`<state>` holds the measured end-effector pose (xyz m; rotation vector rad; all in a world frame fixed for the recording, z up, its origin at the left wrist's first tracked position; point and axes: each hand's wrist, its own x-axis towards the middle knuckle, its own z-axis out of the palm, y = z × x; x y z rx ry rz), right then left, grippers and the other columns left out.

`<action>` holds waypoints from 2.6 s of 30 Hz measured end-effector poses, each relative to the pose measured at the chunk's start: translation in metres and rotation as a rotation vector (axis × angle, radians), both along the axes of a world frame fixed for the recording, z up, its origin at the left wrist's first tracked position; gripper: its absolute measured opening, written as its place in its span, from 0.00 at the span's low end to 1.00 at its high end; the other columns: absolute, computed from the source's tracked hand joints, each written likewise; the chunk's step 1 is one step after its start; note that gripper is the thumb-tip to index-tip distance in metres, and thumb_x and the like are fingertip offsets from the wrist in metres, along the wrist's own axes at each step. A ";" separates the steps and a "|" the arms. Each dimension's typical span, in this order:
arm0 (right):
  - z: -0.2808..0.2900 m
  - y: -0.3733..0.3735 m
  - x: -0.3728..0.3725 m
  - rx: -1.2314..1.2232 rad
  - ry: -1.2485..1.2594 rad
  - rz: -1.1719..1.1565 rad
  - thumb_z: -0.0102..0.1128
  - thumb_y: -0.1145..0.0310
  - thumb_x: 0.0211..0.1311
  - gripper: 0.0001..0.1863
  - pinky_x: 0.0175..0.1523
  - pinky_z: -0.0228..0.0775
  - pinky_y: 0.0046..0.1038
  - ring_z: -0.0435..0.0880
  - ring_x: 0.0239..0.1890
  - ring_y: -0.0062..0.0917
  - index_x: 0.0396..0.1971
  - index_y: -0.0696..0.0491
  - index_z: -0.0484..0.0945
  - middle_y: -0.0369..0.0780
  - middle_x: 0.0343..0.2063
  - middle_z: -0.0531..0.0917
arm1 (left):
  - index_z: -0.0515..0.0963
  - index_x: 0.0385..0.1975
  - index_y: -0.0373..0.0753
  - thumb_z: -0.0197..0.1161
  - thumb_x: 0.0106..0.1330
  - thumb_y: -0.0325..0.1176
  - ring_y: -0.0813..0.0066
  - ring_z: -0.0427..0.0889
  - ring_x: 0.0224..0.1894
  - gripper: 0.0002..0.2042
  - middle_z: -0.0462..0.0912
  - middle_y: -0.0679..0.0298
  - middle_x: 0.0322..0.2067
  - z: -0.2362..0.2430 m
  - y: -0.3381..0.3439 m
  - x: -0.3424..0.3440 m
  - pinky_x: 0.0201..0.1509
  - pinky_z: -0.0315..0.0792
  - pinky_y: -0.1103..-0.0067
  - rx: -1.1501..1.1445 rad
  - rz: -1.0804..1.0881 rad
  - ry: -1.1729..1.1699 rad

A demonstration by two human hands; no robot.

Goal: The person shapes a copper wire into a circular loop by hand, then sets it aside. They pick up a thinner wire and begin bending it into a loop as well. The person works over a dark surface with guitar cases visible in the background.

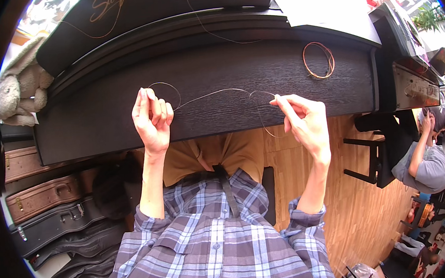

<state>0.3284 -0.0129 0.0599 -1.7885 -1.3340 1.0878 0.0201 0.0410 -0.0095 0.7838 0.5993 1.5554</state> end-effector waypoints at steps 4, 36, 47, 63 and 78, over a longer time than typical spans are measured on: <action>-0.004 -0.002 -0.012 0.038 0.140 -0.099 0.60 0.67 0.74 0.12 0.15 0.51 0.14 0.64 0.08 0.06 0.47 0.58 0.86 0.32 0.11 0.76 | 0.72 0.35 0.39 0.42 0.83 0.38 0.86 0.49 0.12 0.15 0.51 0.77 0.12 0.000 0.000 0.000 0.16 0.56 0.83 -0.002 -0.004 0.003; -0.029 0.021 -0.081 0.149 0.172 -0.123 0.59 0.67 0.74 0.14 0.14 0.57 0.15 0.67 0.08 0.08 0.53 0.57 0.83 0.33 0.15 0.77 | 0.71 0.34 0.38 0.43 0.83 0.38 0.87 0.49 0.12 0.15 0.52 0.76 0.11 -0.002 0.000 0.000 0.17 0.55 0.83 0.025 -0.075 0.098; -0.037 0.033 -0.083 0.579 -0.437 -0.035 0.66 0.68 0.68 0.09 0.31 0.75 0.24 0.86 0.23 0.25 0.42 0.55 0.88 0.41 0.24 0.87 | 0.71 0.33 0.38 0.43 0.83 0.38 0.87 0.49 0.12 0.16 0.52 0.76 0.10 0.000 -0.001 0.001 0.17 0.56 0.82 0.007 -0.065 0.115; -0.035 0.057 -0.086 0.585 -0.344 -0.140 0.69 0.73 0.61 0.07 0.24 0.67 0.21 0.77 0.16 0.16 0.25 0.57 0.82 0.36 0.16 0.81 | 0.73 0.33 0.36 0.45 0.82 0.37 0.86 0.51 0.11 0.15 0.56 0.75 0.10 -0.005 -0.003 -0.001 0.16 0.57 0.82 0.060 -0.099 0.007; -0.045 0.075 -0.076 0.872 -0.711 0.218 0.67 0.78 0.61 0.03 0.23 0.70 0.25 0.76 0.17 0.26 0.30 0.56 0.81 0.37 0.23 0.75 | 0.69 0.35 0.38 0.45 0.82 0.42 0.83 0.53 0.13 0.15 0.54 0.73 0.11 0.001 -0.008 0.003 0.19 0.59 0.80 0.234 -0.115 0.057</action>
